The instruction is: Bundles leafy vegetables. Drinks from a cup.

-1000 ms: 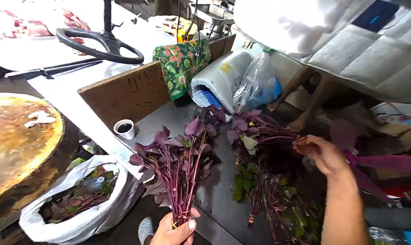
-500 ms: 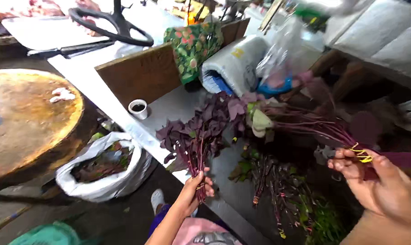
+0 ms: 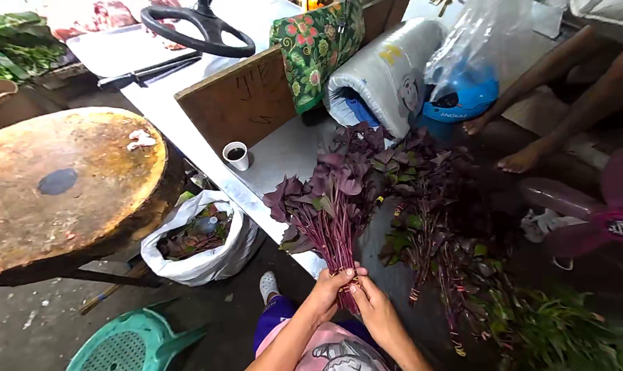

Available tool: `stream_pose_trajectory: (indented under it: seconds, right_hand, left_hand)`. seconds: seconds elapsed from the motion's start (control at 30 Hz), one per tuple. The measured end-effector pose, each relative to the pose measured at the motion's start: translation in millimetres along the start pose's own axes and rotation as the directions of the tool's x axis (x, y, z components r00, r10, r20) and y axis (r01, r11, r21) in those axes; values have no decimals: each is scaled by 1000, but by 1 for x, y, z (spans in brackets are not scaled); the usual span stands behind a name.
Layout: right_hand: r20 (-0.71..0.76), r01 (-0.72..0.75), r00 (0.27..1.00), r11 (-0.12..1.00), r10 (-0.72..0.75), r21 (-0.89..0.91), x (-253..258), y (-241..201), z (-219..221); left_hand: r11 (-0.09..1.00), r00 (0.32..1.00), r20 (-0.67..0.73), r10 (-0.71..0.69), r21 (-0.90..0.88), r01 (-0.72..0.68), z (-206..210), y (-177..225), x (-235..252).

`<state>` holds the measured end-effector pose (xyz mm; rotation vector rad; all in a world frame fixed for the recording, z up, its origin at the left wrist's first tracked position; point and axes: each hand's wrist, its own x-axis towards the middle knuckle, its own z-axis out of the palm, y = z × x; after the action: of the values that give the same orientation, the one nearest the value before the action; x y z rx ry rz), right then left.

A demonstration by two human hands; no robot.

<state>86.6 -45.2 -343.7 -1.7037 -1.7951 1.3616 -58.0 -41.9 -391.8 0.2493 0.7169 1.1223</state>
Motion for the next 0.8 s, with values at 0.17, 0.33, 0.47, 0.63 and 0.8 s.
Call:
stream_pose_trajectory:
  seconds: [0.17,0.33,0.47,0.63,0.8]
  right_hand:
    - [-77,83,994,996,-81,23,-13,-15,-6]
    - [272,41,962,997,-21,-68,0,6,0]
    - [177,-104,979,994,97,27,-2,49,-21]
    - [-375,-292,885,956,276,15,-3,115,-65]
    - [-473,-387,805,921,358,37,5,156,-72]
  left_hand:
    - [995,988,124,93,24,-97,18,22,-2]
    - [999,999,-29,-16,48,18,-17,12,0]
    - [987,990,-116,-76,132,91,-50,6,-11]
    - [957,998,39,51,285,-60,-45,54,-26]
    - [888,937,332,106,392,-239,-20,120,-19]
